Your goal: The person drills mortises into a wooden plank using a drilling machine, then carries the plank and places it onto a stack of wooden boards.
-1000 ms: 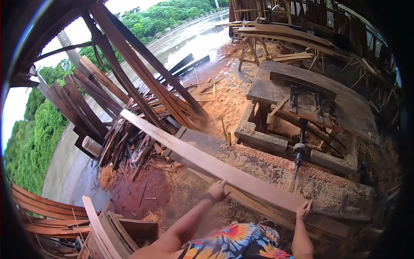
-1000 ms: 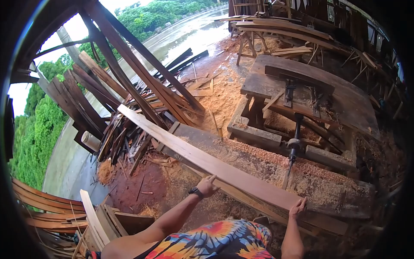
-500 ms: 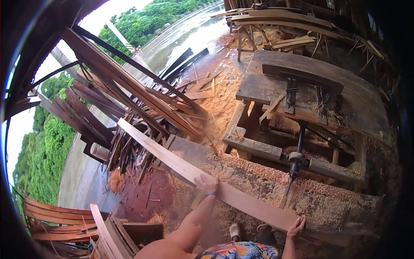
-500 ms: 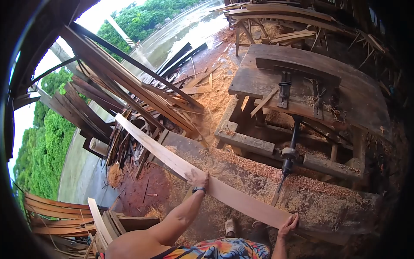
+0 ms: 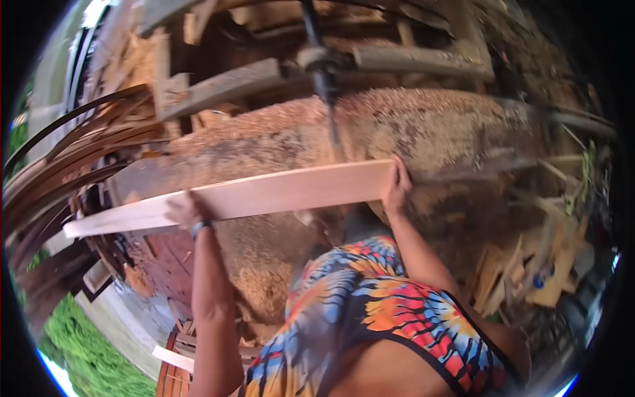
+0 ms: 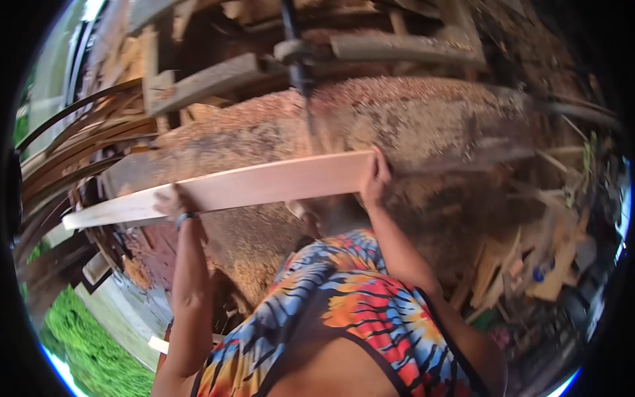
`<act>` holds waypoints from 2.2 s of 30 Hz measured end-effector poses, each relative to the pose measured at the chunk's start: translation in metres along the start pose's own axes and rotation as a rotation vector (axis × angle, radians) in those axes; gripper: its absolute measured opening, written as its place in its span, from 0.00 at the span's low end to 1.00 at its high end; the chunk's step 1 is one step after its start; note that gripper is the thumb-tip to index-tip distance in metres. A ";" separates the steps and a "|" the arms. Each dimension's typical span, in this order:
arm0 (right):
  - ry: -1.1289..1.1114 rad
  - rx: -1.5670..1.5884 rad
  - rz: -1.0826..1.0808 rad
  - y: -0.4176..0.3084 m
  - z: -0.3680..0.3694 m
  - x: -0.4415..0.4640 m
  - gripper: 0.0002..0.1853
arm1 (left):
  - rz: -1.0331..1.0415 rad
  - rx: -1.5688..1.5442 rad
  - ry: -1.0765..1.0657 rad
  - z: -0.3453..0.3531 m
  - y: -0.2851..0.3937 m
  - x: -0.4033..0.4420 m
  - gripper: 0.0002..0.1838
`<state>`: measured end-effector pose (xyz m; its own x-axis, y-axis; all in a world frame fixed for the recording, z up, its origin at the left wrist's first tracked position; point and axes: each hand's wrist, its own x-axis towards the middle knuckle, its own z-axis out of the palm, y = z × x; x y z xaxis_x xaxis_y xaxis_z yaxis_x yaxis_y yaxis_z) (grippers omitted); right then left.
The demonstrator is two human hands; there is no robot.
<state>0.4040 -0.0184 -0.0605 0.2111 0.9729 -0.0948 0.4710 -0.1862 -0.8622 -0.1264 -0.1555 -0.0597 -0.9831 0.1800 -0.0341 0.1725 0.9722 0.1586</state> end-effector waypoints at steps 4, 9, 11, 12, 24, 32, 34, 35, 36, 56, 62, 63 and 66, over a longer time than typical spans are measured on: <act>0.028 -0.199 -0.148 -0.005 -0.004 0.006 0.18 | -0.075 0.038 -0.011 -0.024 0.020 -0.003 0.61; -0.019 -0.231 -0.106 -0.017 0.000 0.018 0.18 | 0.016 0.050 -0.028 -0.008 -0.003 0.019 0.64; -0.065 -0.260 -0.098 -0.024 -0.003 0.022 0.18 | -0.008 -0.022 0.003 -0.012 0.003 0.019 0.65; -0.078 -0.271 -0.087 -0.026 -0.003 0.023 0.18 | -0.008 -0.054 0.035 -0.013 0.007 0.015 0.64; -0.091 -0.260 -0.106 -0.033 0.013 -0.003 0.19 | 0.065 0.019 0.045 -0.011 -0.029 0.062 0.60; -0.074 -0.245 -0.107 -0.038 0.031 0.012 0.20 | 0.020 0.143 0.029 -0.011 -0.018 0.081 0.49; -0.088 -0.219 -0.079 -0.040 0.030 0.013 0.22 | 0.071 0.190 0.046 -0.004 -0.038 0.096 0.41; -0.087 -0.206 -0.079 -0.040 0.031 0.014 0.22 | 0.126 0.229 0.041 -0.003 -0.049 0.102 0.37; -0.084 -0.193 -0.079 -0.039 0.032 0.014 0.22 | 0.183 0.269 0.034 -0.002 -0.056 0.106 0.34; -0.085 -0.211 -0.103 -0.045 0.034 0.032 0.19 | -0.012 0.085 0.000 -0.016 -0.003 0.071 0.57; -0.074 -0.158 -0.099 -0.041 0.036 0.033 0.20 | 0.027 0.062 0.020 -0.016 0.000 0.066 0.62; -0.070 -0.161 -0.107 -0.041 0.036 0.033 0.19 | 0.024 0.058 0.016 -0.017 -0.001 0.065 0.62; -0.064 -0.167 -0.109 -0.043 0.036 0.034 0.20 | 0.005 0.039 0.017 -0.018 0.003 0.064 0.64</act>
<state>0.3596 0.0276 -0.0446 0.0989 0.9942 -0.0411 0.6245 -0.0942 -0.7753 -0.1895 -0.1437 -0.0439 -0.9830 0.1827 -0.0166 0.1795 0.9764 0.1199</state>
